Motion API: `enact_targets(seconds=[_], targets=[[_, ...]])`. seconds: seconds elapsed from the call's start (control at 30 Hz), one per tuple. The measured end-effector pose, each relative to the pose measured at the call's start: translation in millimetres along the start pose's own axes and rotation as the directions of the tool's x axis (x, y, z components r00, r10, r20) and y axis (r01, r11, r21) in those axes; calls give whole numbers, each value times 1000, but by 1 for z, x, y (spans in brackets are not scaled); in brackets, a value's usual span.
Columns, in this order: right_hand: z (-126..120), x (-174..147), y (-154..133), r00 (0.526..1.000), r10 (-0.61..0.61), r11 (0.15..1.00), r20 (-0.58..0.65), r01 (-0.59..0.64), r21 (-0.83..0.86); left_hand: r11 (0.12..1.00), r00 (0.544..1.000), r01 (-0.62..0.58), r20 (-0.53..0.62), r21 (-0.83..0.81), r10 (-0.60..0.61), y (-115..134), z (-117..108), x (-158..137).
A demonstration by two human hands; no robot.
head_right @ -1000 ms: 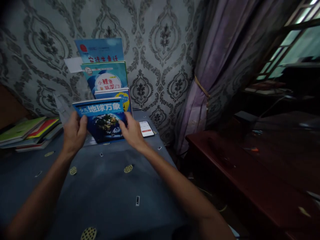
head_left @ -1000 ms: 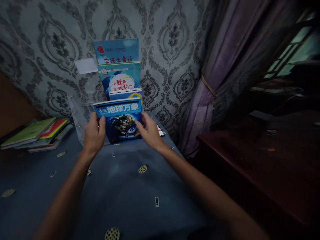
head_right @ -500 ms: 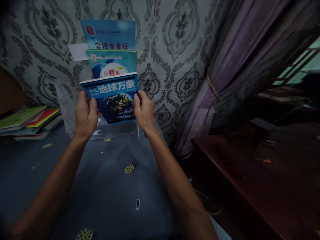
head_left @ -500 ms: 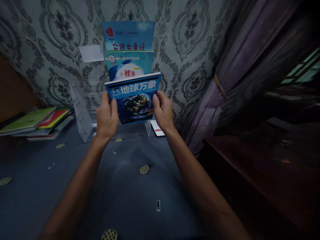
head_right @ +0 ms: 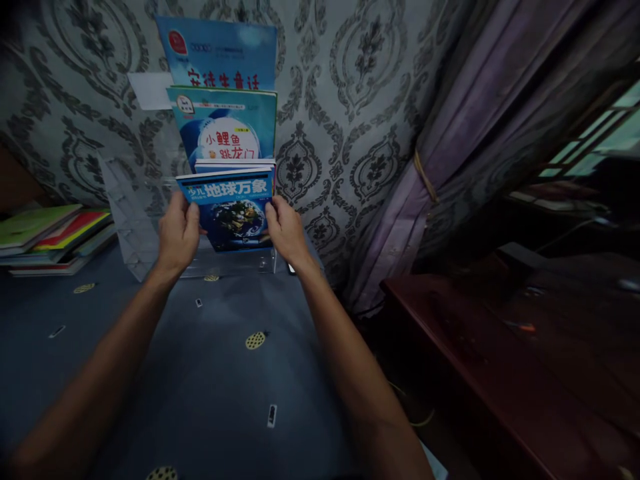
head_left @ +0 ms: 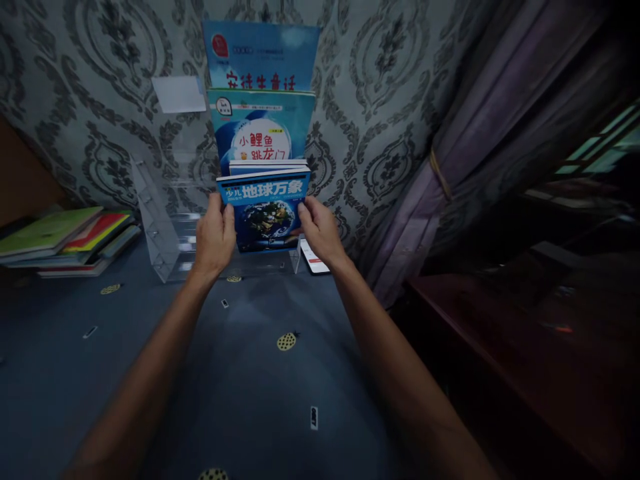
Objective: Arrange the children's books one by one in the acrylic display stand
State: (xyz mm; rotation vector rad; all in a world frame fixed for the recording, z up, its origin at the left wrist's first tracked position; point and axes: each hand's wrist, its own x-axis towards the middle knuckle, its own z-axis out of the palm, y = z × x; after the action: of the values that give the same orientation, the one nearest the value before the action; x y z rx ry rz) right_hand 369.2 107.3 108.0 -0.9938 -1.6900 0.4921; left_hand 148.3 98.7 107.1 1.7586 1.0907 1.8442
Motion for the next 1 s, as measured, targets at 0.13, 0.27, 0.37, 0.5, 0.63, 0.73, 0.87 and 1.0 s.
enact_targets(seconds=[0.13,0.27,0.37,0.5,0.63,0.73,0.87,1.0], targets=[[-5,-1,3,997,-74,972,3,73,-224,999,999,34,-11,-16,-34,-3,1,-2],[-10,0,4,994,-83,898,75,107,-426,998,1000,18,-17,56,-17,-8,3,-4],[-13,0,2,993,-47,844,105,96,-527,978,998,-64,31,197,59,-13,5,-6],[-16,-2,0,988,56,766,142,49,-641,877,985,-173,82,448,152,-19,7,-8],[-16,-4,-1,978,146,718,148,-2,-697,721,982,-176,171,670,82,-15,9,-11],[-13,-4,1,976,163,726,143,-21,-688,562,975,-113,199,819,-94,-4,9,-12],[-10,-4,1,980,169,709,108,-45,-704,449,937,-63,208,892,-282,10,9,-12],[-9,-4,0,981,167,712,103,-48,-700,467,921,-39,212,883,-326,14,10,-12]])
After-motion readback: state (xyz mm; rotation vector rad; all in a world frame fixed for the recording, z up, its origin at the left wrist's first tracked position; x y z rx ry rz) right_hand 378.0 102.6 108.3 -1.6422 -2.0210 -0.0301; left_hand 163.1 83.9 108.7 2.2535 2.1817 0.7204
